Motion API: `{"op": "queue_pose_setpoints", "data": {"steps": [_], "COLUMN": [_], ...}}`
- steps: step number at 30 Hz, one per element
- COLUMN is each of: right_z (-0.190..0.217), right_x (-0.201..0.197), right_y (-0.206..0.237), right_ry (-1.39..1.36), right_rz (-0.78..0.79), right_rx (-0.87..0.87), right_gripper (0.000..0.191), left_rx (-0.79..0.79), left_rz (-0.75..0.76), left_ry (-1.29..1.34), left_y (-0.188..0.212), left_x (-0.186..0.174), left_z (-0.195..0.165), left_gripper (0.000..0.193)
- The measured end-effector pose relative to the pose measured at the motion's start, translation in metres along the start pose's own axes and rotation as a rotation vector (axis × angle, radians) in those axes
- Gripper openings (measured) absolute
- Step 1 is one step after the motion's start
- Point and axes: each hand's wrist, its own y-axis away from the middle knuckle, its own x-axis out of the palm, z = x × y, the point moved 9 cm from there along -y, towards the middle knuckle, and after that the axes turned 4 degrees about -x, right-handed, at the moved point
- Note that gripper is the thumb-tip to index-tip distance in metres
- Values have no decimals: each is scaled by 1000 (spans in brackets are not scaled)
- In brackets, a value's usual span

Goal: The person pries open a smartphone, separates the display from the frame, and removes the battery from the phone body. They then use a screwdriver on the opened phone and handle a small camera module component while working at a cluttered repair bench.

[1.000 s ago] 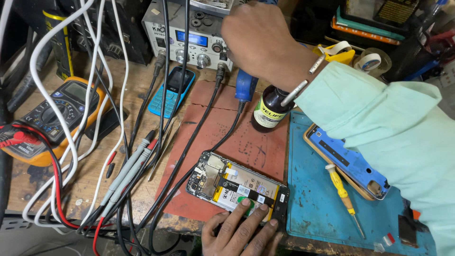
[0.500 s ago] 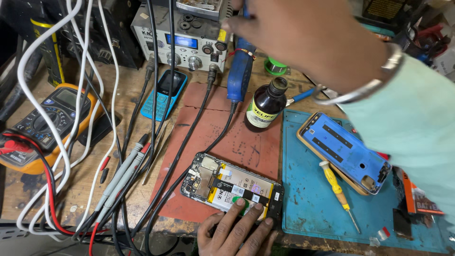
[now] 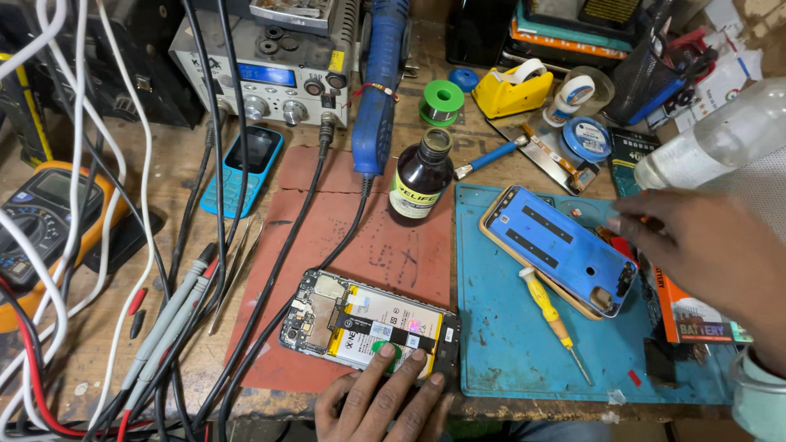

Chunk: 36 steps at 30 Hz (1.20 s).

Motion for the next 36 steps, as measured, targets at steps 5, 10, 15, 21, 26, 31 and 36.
{"op": "queue_pose_setpoints", "data": {"steps": [5, 10, 15, 21, 26, 31, 36], "right_z": [-15, -32, -60, -92, -87, -78, -84], "right_x": [33, 43, 30, 11, 14, 21, 34], "right_y": [13, 15, 22, 18, 24, 13, 4], "right_ry": [-51, -51, -261, -649, -615, -381, -302], "right_rz": [-77, 30, -128, -463, -478, -461, -429], "right_rx": [-75, 108, 139, 49, 85, 75, 62], "right_gripper": [29, 27, 32, 30, 26, 26, 27], "left_rx": [7, 14, 34, -9, -37, -13, -20], "left_rz": [-7, -15, 23, 66, 74, 66, 36], "left_ry": [-18, -37, -37, -49, -48, -36, -51], "left_y": [-3, -4, -1, 5, 6, 3, 0], "left_x": [-3, -4, 1, 7, 10, 7, 3], "left_z": [2, 3, 8, 13, 15, 13, 10], "left_gripper": [27, 26, 27, 27, 27, 26, 27]}}
